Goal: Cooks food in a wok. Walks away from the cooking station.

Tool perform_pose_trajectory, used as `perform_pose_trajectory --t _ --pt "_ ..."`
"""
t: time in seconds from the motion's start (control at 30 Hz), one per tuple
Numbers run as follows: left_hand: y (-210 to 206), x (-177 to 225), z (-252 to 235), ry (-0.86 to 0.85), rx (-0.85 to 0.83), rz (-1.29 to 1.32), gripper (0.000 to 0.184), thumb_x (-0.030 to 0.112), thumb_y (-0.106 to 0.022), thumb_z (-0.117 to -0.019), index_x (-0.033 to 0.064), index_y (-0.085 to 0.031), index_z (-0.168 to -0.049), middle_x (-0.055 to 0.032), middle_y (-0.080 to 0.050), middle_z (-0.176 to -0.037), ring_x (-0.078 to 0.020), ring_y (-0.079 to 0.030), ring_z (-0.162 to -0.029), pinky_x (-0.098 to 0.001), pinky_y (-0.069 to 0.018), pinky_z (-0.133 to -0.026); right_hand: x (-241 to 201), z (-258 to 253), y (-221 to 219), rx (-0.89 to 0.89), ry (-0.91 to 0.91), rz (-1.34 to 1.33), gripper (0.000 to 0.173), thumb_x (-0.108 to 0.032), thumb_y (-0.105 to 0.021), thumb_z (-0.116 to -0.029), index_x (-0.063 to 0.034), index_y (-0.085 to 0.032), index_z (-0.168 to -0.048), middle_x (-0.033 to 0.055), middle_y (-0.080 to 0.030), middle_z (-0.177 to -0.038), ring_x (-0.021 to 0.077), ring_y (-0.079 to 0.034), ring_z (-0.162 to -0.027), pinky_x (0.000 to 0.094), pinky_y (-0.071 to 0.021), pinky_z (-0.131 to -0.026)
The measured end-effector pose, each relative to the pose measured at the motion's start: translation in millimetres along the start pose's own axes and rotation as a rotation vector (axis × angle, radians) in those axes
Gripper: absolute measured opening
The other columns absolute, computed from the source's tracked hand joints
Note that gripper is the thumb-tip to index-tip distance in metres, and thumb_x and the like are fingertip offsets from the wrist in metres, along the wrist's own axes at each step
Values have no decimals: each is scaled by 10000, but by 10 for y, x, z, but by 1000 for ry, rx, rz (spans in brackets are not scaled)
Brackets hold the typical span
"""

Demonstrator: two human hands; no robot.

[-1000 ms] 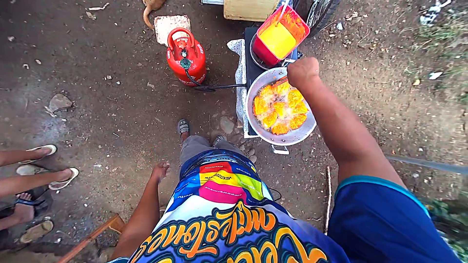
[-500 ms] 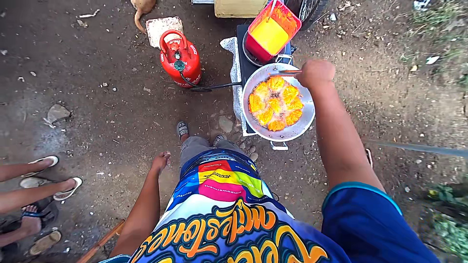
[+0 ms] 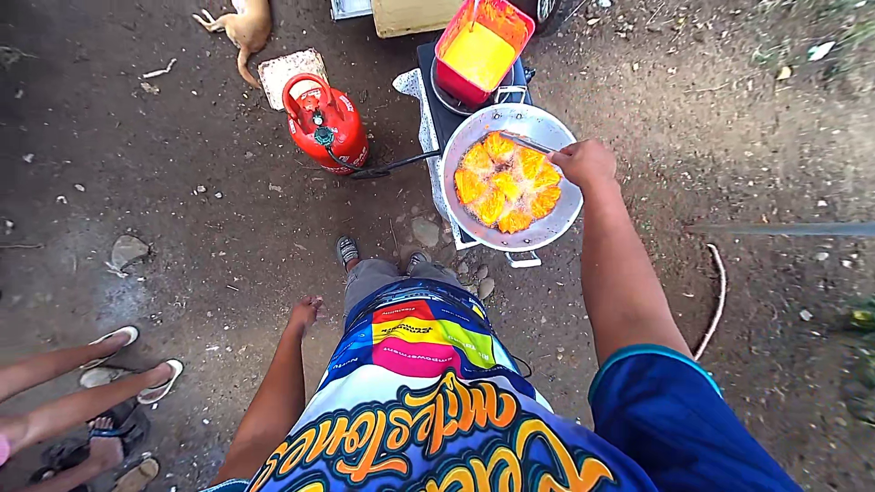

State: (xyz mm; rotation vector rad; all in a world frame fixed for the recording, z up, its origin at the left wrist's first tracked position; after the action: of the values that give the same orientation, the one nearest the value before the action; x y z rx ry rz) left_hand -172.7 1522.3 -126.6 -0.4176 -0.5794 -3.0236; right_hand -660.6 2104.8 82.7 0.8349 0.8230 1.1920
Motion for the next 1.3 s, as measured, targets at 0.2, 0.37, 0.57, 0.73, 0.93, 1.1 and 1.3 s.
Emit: perform_pose_trajectory --t 0.2,0.37,0.57,0.73,0.93,1.1,1.3 --pt "23 202 23 -49 16 10 344 257 -529 -1088 58 -578 -1365 -137 -688 -1212 -207 -690 -959 -401 -564 -833 218 373 205 87 -98 -135 541 -538 -575 -1000 -56 -733 -1187 331 -671 -1169 559 -608 -1138 810 -409 -903" --pt "-67 125 17 -42 -13 -10 347 236 -524 -1090 42 -563 -1375 -157 -681 -1207 -224 -687 -968 -419 -564 -844 641 788 -33 107 -232 -279 534 -547 -591 -990 -67 -750 -1164 277 -704 -1141 517 -632 -1125 781 -420 -940" --pt "-121 60 66 0 -36 -56 357 206 -509 -1096 18 -536 -1398 -184 -675 -1220 -235 -691 -990 -419 -562 -864 955 1117 -492 105 -319 -390 516 -537 -608 -993 -71 -758 -1158 241 -721 -1134 487 -642 -1123 754 -428 -953" --pt "-70 239 30 -14 -22 -55 365 229 -511 -1096 25 -535 -1399 -171 -676 -1225 -238 -685 -1003 -426 -555 -869 1011 1095 -652 95 -350 -452 492 -533 -605 -994 -94 -766 -1145 213 -732 -1118 458 -657 -1104 738 -444 -946" --pt "-66 541 8 -112 -23 -47 362 238 -516 -1095 21 -553 -1382 -177 -665 -1230 -230 -684 -991 -405 -564 -862 952 994 -696 83 -334 -471 495 -533 -602 -995 -90 -768 -1143 179 -748 -1097 437 -667 -1096 725 -442 -958" --pt "-81 425 -60 -110 -18 -50 358 246 -532 -1089 34 -573 -1374 -168 -677 -1234 -241 -697 -1010 -423 -572 -881 914 957 -690 82 -336 -482 472 -519 -622 -989 -91 -776 -1117 161 -757 -1071 425 -672 -1080 720 -444 -947" --pt "-87 164 75 -24 -26 -64 355 217 -516 -1095 17 -556 -1385 -180 -671 -1237 -236 -685 -1005 -412 -557 -872 910 942 -766 124 -353 -548 411 -476 -651 -977 -116 -779 -1131 137 -766 -1065 393 -689 -1063 697 -455 -957"
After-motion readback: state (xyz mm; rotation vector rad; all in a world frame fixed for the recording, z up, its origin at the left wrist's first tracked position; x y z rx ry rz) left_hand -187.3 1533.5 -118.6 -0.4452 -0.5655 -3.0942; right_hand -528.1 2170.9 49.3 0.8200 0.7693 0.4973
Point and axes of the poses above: each hand's wrist, its own z-axis away from the middle knuckle, its own y-axis out of the back of the hand, x = y × z, the point moved 7 cm from there along -z, towards the middle knuckle
